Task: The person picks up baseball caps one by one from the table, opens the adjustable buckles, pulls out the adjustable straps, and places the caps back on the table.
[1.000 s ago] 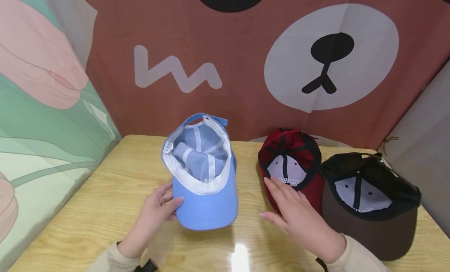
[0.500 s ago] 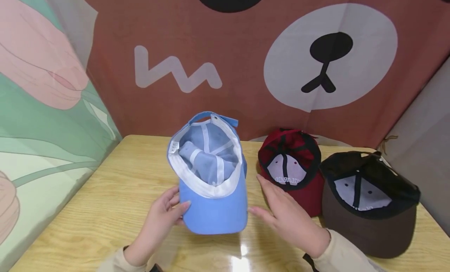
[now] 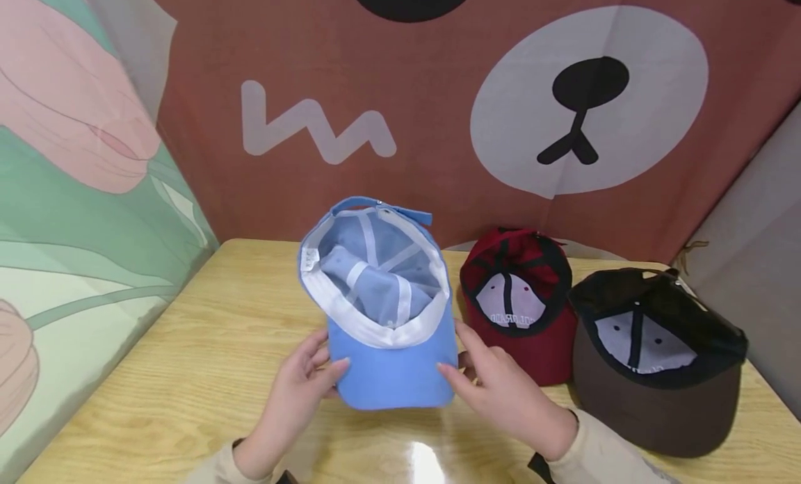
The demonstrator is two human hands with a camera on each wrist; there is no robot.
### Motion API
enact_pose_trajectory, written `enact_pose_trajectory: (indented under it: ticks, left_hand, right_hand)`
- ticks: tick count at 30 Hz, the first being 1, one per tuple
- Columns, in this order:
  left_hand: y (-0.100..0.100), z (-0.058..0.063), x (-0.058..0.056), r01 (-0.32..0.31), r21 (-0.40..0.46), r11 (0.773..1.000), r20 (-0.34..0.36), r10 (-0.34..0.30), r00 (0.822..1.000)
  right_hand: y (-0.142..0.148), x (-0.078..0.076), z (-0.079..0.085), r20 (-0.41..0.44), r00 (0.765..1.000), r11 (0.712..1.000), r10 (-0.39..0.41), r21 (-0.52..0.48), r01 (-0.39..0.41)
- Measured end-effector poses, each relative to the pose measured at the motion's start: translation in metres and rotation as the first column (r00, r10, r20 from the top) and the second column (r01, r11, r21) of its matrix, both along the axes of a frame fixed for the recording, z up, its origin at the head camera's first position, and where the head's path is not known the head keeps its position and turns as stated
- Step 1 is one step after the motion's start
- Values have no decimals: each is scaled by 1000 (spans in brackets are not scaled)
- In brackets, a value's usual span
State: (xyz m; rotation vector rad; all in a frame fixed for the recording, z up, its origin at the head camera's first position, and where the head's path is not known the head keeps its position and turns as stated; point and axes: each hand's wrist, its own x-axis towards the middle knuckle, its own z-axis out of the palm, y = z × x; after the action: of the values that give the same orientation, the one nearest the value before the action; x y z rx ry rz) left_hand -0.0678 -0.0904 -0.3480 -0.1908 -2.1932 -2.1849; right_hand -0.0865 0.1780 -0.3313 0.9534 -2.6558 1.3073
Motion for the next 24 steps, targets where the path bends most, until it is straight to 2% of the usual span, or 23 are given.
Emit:
enact_pose_trajectory:
  ticks: [4,8,14,24]
  left_hand:
    - [3,-1,1,25,-26,999,-2,-25,1000]
    - [4,-1,1,58,-30,998,5,-58,998]
    - [5,2,-1,86,15,996,42,-86,995]
    - [-12,12,-14,1,59,998,77,-6,997]
  right_hand:
    - [0,-1,-6,-42,999,999,11,-53,-14]
    - [2,-1,-9,-116,993,996,-36,-90,26]
    - [5,-2,-11,-233,967,992,-108,-94,88]
    - [16,-3,-11,-324,923,976,-207,-10,215]
